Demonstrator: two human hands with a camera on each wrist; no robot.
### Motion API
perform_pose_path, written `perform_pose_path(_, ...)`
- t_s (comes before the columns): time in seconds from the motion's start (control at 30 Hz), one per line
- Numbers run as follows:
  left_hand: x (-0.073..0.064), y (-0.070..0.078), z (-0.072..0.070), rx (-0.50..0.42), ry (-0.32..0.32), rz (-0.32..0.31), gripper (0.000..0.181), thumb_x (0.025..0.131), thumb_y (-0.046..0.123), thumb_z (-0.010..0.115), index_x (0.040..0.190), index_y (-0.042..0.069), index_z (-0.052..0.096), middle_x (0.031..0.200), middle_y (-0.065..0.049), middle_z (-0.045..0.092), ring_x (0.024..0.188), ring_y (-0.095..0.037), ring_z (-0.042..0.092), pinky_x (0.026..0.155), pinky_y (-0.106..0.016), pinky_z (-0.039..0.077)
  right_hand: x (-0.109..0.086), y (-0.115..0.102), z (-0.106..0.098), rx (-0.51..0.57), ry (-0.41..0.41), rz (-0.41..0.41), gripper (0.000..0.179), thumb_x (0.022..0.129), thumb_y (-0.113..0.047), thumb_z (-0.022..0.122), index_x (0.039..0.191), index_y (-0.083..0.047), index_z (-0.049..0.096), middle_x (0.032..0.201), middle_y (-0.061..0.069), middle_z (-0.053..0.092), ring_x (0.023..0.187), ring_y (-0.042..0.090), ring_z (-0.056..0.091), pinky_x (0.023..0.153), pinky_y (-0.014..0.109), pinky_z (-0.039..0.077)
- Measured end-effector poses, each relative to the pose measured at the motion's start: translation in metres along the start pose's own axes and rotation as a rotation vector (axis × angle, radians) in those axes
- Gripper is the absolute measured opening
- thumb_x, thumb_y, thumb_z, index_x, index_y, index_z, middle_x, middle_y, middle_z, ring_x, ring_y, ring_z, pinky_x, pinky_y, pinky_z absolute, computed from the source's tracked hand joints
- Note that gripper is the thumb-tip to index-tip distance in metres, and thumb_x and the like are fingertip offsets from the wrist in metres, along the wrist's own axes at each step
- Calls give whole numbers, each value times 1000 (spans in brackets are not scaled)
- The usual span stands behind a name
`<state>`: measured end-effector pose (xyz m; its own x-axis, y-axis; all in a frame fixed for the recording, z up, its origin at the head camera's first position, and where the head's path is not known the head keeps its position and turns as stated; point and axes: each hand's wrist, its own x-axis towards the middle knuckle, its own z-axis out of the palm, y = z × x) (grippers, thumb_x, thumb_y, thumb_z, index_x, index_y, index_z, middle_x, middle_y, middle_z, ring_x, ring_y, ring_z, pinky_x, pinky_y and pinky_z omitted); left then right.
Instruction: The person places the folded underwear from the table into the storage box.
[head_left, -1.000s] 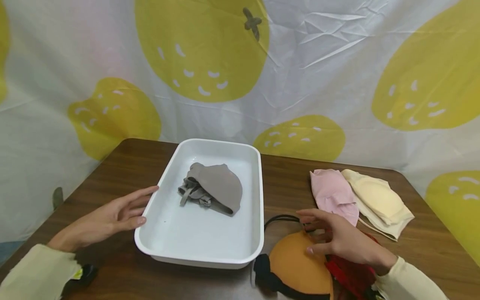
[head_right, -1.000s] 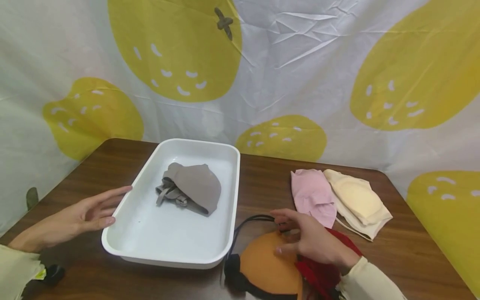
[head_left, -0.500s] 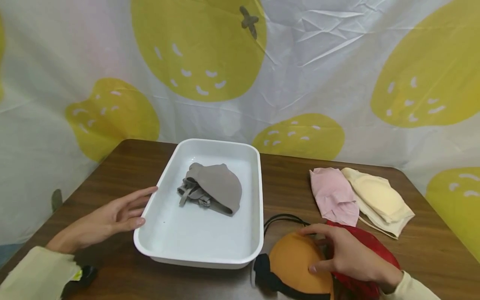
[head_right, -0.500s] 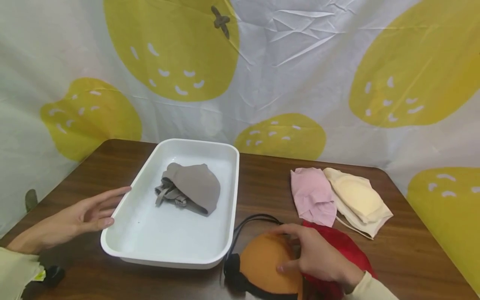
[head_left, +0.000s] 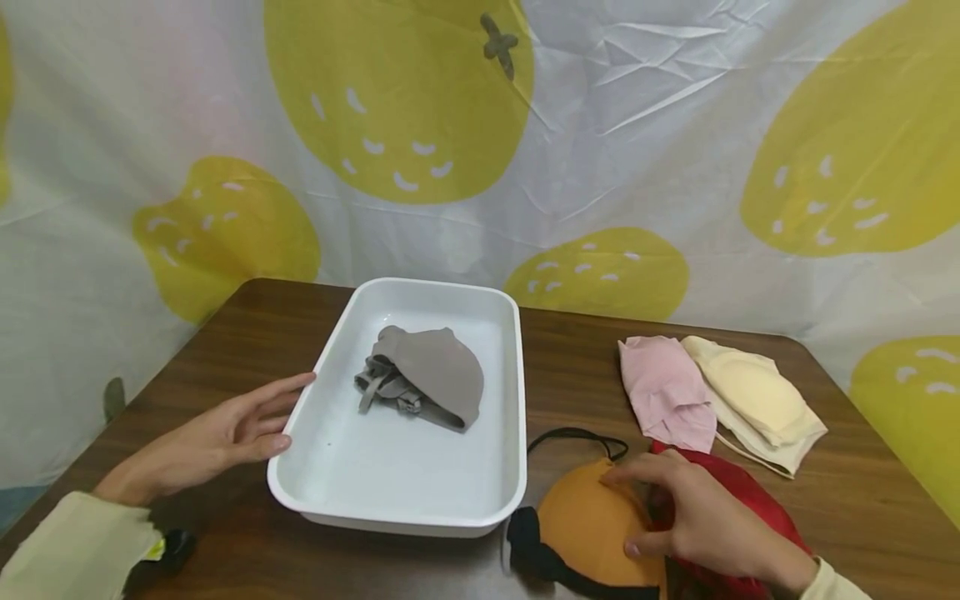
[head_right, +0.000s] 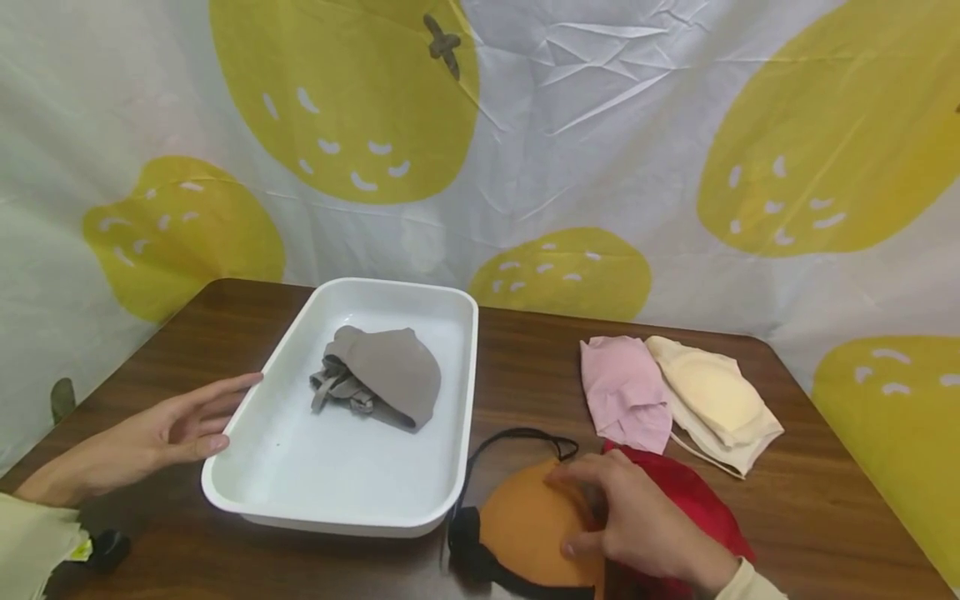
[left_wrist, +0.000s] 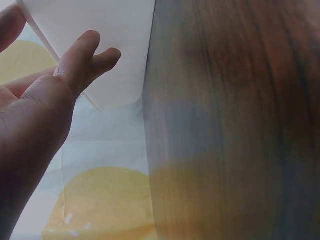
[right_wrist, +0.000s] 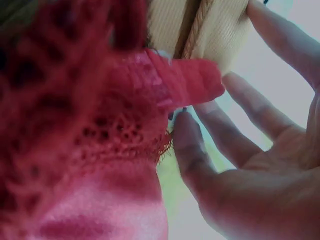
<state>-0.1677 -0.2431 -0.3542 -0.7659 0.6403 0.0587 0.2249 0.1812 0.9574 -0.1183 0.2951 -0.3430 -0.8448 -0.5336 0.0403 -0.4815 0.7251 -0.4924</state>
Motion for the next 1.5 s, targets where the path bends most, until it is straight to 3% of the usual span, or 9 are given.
perform_pose_path(0.17,0,1,-1,7,0,1,70,103,3,51,161,6,13,160,-37,19,132,7,50,99,-19,52,-1,1,4,0,-24,4,69,72,-44,88,133,-25,62,128,-4,65,105,-1,54,84,22,53)
perform_pose_path(0.33,0,0,-1,8,6,-5,70,103,3,51,161,6,13,160,-36,18,131,8,49,98,-19,51,1,-2,7,-21,-42,24,84,70,-52,86,143,-25,52,136,-2,58,113,8,53,89,26,53)
perform_pose_path(0.53,-2,-2,0,9,8,-1,70,103,3,51,161,7,13,160,-35,17,132,9,49,99,-19,51,3,-8,17,-67,54,11,90,62,-49,92,139,-25,55,127,-2,56,108,13,53,80,26,51)
perform_pose_path(0.7,-3,-4,0,4,5,9,70,102,2,51,161,6,13,160,-8,35,133,7,49,99,-20,51,9,-9,21,-52,78,32,89,56,-44,96,134,-23,59,121,-1,57,105,14,53,80,26,49)
perform_pose_path(0.8,-4,-5,-1,-5,2,14,70,102,1,51,161,5,13,156,7,40,133,6,49,99,-20,52,13,-9,20,10,38,62,89,56,-43,95,134,-24,59,122,2,58,105,16,53,80,27,48)
perform_pose_path(1.03,-3,-4,0,-14,-1,22,70,102,1,51,160,3,12,155,8,41,133,6,49,99,-21,52,17,-3,19,322,-83,66,83,65,-30,93,139,-18,56,125,8,64,101,13,58,81,26,49)
perform_pose_path(1.13,-2,-4,0,-13,-1,17,70,102,1,51,160,3,12,158,-1,38,133,6,49,99,-21,52,17,-1,20,437,-125,63,80,69,-23,91,140,-18,56,125,11,64,99,14,60,78,26,51)
perform_pose_path(1.3,0,-1,1,-4,-2,6,69,102,2,51,160,4,13,160,-33,22,133,5,50,100,-20,52,17,-3,19,542,-156,119,77,70,-16,87,141,-20,56,123,16,62,97,27,62,75,32,54)
perform_pose_path(1.5,0,1,1,-9,1,-7,70,102,2,52,160,3,12,159,-38,19,131,5,51,99,-20,52,17,-6,18,698,-180,185,78,71,-11,83,143,-18,53,132,16,57,103,33,63,82,40,58)
